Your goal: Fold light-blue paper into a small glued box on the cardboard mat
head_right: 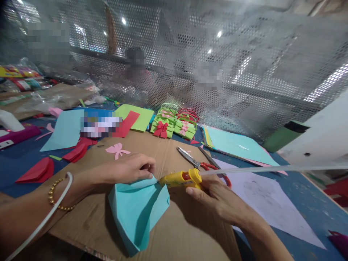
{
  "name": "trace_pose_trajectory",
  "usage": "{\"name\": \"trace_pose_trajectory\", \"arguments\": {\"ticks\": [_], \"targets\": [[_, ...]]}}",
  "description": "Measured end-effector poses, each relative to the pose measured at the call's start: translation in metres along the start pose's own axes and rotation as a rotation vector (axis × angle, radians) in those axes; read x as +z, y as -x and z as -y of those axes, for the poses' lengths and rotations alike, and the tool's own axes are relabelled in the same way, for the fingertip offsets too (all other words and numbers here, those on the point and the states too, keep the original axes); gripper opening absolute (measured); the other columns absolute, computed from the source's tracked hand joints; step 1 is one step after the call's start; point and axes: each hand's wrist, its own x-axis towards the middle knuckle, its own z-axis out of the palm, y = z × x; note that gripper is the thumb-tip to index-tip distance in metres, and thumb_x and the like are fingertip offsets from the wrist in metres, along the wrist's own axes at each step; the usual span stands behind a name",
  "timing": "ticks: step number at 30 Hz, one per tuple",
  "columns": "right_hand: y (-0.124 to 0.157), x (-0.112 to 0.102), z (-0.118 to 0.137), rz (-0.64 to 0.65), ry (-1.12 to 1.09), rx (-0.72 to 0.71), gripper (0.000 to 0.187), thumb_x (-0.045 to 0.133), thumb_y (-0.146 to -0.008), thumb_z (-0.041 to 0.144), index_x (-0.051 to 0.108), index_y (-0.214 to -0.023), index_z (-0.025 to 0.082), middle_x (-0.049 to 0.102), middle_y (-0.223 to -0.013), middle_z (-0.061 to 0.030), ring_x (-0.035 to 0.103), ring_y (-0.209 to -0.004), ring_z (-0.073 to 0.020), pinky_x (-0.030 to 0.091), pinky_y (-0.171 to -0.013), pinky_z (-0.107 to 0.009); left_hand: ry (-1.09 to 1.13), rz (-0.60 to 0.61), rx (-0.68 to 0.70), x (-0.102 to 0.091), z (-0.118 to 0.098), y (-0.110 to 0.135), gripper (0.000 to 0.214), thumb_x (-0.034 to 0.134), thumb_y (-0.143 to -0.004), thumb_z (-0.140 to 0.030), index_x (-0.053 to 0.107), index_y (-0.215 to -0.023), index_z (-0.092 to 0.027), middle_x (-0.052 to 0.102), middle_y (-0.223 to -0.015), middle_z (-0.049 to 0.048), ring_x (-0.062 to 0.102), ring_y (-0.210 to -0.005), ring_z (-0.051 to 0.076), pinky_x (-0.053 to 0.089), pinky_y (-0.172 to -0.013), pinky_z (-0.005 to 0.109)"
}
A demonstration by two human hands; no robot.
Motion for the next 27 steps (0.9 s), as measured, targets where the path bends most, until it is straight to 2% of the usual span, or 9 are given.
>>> {"name": "trace_pose_trajectory", "arguments": {"ticks": [10, 17, 21, 27], "targets": [[0.001, -0.0004, -0.002, -0.002, 0.128, 0.013, 0.046, 0.048, -0.091, 0.058, 0.071, -0.091, 0.019, 0.069, -0.081, -0.0048, 0.063, -0.077, -0.0239, 0.051, -0.073, -0.035, -0.03, 0.038, -0.038, -0.0064, -0.0085, 0.0022, 0.006, 0.06, -0.077, -0.021, 0.065, -0.081, -0.023, 0.066, -0.077, -0.0026, 0.059, -0.073, 0.014, 0.028, -0.054, 0.025], [0.0025, 0.0009, 0.0007, -0.001, 0.123, 0.006, 0.045, 0.047, -0.092, 0.057, 0.071, -0.09, 0.019, 0.067, -0.078, -0.0038, 0.061, -0.074, -0.0215, 0.051, -0.069, -0.032, -0.028, 0.032, -0.034, -0.0058, -0.0078, 0.0023, 0.006, 0.06, -0.078, -0.023, 0.065, -0.081, -0.023, 0.064, -0.074, -0.0026, 0.058, -0.069, 0.014, 0.028, -0.053, 0.025], [0.0028, -0.0004, 0.0005, 0.005, 0.099, -0.016, 0.04, 0.05, -0.092, 0.055, 0.071, -0.093, 0.02, 0.068, -0.081, -0.0032, 0.061, -0.076, -0.0214, 0.05, -0.071, -0.032, -0.02, 0.033, -0.039, -0.0049, -0.0075, 0.0022, 0.007, 0.06, -0.078, -0.023, 0.066, -0.081, -0.023, 0.065, -0.073, -0.0021, 0.058, -0.069, 0.015, 0.028, -0.054, 0.025], [0.0053, -0.0039, -0.0076, -0.048, 0.102, 0.02, 0.042, 0.053, -0.089, 0.058, 0.067, -0.079, 0.02, 0.06, -0.068, -0.0013, 0.054, -0.062, -0.0175, 0.045, -0.055, -0.028, -0.008, -0.019, -0.019, -0.0002, -0.0013, -0.0019, 0.008, 0.063, -0.073, -0.023, 0.062, -0.081, -0.022, 0.063, -0.07, -0.0028, 0.056, -0.065, 0.014, 0.027, -0.051, 0.024]]}}
